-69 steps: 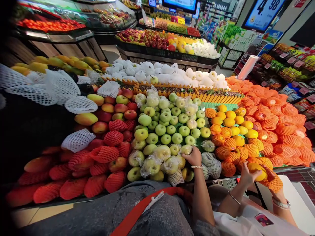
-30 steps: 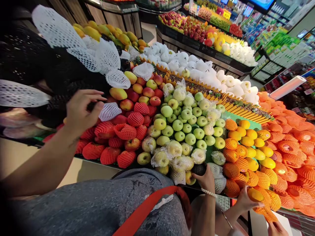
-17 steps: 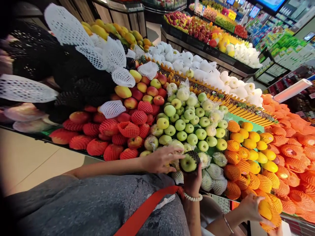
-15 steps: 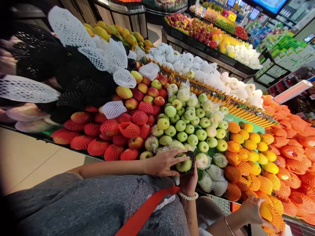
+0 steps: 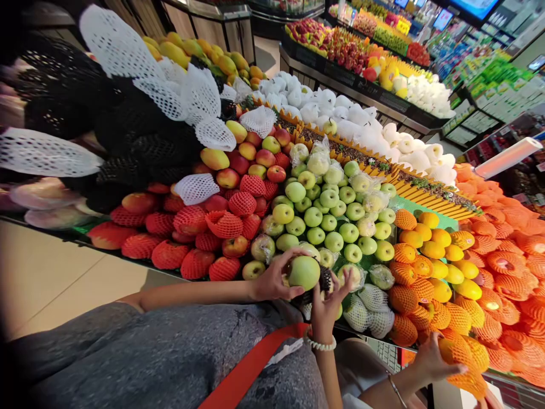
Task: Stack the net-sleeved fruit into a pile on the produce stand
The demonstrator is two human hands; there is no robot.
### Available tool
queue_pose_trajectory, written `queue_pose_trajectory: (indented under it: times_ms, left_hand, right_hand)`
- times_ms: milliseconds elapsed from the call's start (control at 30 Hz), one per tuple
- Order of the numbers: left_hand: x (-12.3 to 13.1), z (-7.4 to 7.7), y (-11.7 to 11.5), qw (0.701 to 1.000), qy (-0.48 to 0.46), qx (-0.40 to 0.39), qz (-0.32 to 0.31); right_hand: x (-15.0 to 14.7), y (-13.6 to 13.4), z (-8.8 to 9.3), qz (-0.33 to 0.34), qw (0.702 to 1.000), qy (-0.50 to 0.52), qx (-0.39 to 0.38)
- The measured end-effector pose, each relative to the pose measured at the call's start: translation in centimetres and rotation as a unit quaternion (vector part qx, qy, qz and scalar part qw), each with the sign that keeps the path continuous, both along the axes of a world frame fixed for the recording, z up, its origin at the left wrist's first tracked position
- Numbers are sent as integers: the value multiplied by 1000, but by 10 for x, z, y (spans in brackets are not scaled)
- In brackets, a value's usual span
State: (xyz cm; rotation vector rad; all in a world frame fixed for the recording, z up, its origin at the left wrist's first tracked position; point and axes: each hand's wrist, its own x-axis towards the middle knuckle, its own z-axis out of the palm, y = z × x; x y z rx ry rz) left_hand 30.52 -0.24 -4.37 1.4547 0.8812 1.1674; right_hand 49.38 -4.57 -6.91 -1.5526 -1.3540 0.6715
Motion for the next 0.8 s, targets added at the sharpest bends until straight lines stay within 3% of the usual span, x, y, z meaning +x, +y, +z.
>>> queue_pose_trajectory:
  times_ms: [100,200,300,400,533,600,700,800]
  left_hand:
    - [-2,2,1,997,44,54,22]
    - [-3,-1,2,992,79,89,-30]
    - [-7,-6,4,986,75,117,-91]
    - [-18,-8,8,985,61,130,-100]
    - [-45,-10,15,984,87,153,-19]
    - [-60,-12,17,979,117,167,30]
    - [-80,-15,19,968,146,184,88]
    - [-95,-17,20,961,160,189,122]
  right_hand:
    - [0,-3,14,122,981,-121,87]
    - [-2,-3,20,180,970,-111,123]
    - [-1,-2,23,133,980,-73,125]
    - [15,8,23,41,993,-41,99]
    - [73,47,12,-143,987,-32,59]
    - [111,71,2,-199,977,-73,35]
    - [157,99,-14,-194,973,-125,-18]
    - [180,114,-25,-139,972,-178,-69]
